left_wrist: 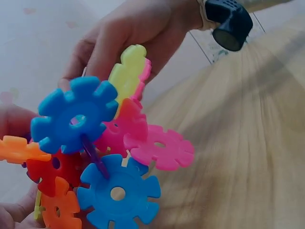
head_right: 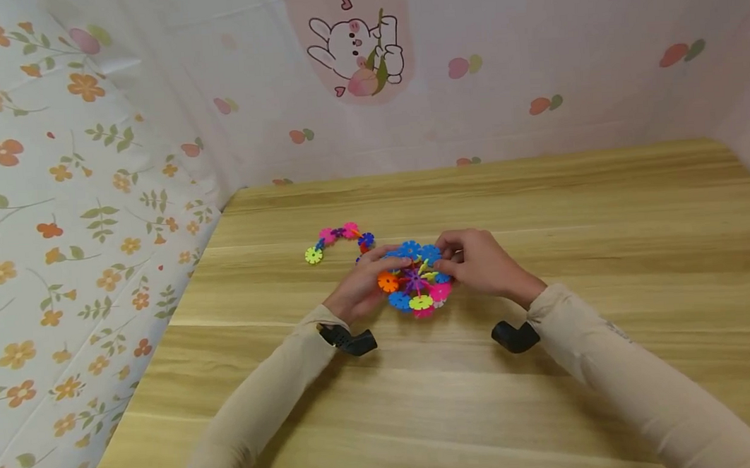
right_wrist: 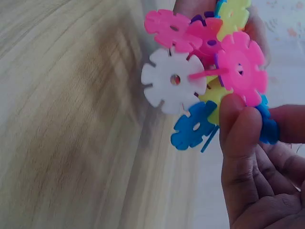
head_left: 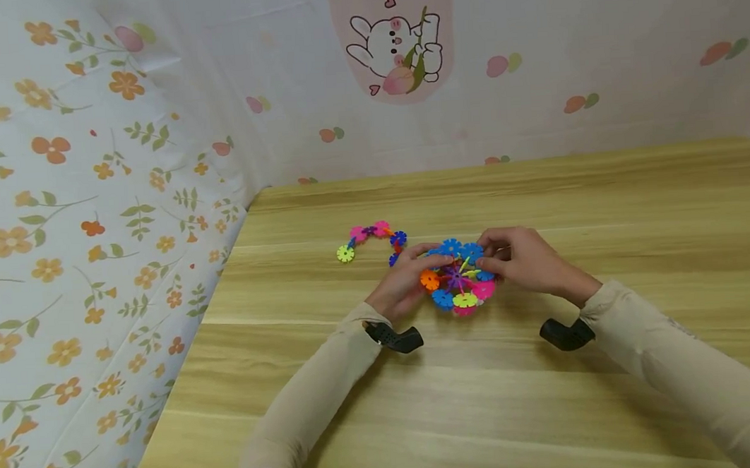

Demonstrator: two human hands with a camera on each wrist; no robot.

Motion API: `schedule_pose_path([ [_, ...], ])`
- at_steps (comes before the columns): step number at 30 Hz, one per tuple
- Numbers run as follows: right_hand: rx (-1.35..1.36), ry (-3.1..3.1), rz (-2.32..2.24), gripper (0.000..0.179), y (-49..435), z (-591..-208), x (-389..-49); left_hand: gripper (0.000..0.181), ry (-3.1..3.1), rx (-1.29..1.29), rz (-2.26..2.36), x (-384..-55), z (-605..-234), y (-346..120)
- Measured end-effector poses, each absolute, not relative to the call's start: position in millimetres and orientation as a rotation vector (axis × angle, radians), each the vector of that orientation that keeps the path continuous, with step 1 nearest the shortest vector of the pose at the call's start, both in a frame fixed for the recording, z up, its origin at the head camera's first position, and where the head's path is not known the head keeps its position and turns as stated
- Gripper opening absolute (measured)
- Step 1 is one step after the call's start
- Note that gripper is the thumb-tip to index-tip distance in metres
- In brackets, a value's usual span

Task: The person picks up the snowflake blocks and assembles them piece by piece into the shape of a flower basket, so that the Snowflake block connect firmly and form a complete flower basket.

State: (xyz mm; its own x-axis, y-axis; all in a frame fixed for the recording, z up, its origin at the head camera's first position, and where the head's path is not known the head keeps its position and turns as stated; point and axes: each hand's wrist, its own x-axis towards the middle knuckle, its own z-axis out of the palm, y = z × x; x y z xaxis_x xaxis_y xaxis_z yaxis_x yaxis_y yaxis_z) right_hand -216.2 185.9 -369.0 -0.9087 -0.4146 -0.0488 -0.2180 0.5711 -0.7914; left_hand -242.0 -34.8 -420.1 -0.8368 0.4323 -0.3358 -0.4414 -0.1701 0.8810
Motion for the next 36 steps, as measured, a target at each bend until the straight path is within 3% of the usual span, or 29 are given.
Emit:
schedule_pose_path([
  [5,-0.403,2.584,-1.302,0.017,195.9,-373.5,-222.3,0.036,1.599,0.022,2.079,-248.2,-421.2,-24.4],
  [17,-0.141,2.584,-1.331,0.027,229.0,-390.9,-246.2,0.045,1.631,0.124,2.12,-248.9,-416.2,-23.5],
  [31,-0.155,2.565,-1.27,0.034,228.7,-397.2,-253.8,0.042,1.679,0.15,2.073,-247.9,-421.1,-26.1],
  [36,-0.155,2.617,-1.194,0.038,236.6,-390.0,-254.5,0.042,1.763,0.228,2.133,-251.6,-412.4,-51.9],
])
